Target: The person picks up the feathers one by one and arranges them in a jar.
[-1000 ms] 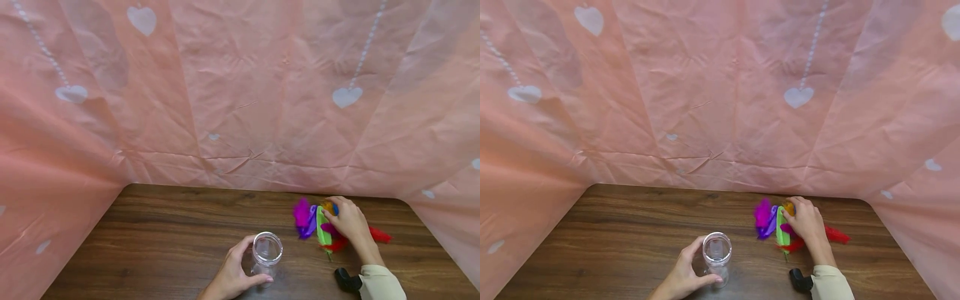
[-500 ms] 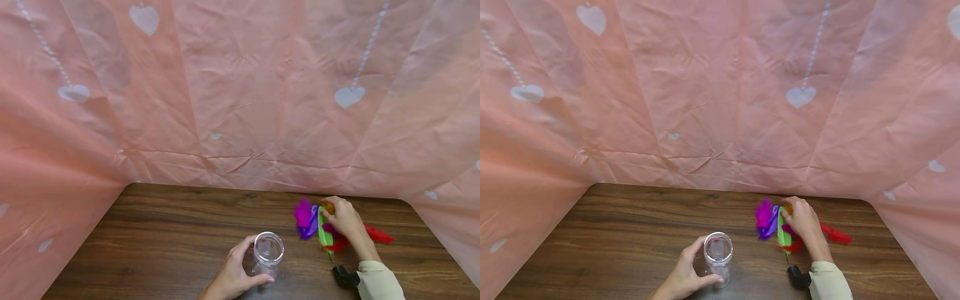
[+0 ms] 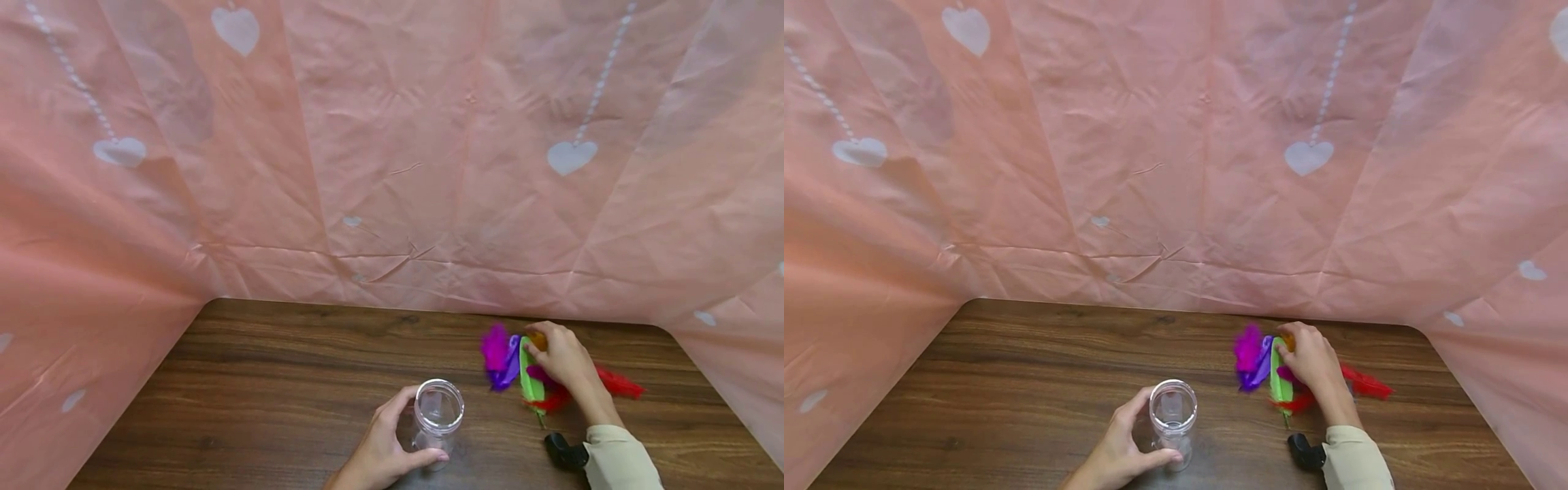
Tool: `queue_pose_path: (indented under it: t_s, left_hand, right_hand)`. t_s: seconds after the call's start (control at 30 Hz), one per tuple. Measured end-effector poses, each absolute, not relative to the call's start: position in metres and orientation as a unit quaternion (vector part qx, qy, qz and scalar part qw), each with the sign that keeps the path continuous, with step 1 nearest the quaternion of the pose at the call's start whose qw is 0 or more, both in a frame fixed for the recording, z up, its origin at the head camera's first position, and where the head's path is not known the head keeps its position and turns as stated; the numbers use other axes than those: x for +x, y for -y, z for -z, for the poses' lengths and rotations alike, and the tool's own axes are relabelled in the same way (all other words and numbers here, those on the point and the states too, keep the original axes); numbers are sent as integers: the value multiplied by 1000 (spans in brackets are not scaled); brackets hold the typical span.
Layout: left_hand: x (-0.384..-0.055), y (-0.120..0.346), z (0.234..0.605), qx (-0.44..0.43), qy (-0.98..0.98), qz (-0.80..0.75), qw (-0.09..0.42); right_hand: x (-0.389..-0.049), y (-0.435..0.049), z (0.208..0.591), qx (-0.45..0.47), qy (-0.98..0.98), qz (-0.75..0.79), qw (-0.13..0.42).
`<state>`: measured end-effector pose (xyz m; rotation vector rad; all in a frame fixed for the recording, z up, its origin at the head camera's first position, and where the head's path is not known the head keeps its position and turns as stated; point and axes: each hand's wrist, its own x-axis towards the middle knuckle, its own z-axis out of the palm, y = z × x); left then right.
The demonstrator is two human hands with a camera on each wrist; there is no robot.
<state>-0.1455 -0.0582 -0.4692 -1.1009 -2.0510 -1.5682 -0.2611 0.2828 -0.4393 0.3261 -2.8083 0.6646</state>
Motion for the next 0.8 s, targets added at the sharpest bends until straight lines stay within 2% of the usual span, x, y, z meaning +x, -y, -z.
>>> queue_pose_path:
  t_s: [0.33, 0.57, 0.8]
  left_hand:
    - [-146, 58, 470, -386, 723, 545, 174]
    - [-144, 58, 469, -372, 729, 552, 160]
    - [-146, 58, 469, -387, 726, 539, 179]
  right_hand:
    - [-261, -280, 442, 115, 961, -228, 110]
    - [-261, -280, 443, 117, 962, -224, 107]
    - [-263, -281, 445, 122, 961, -223, 109]
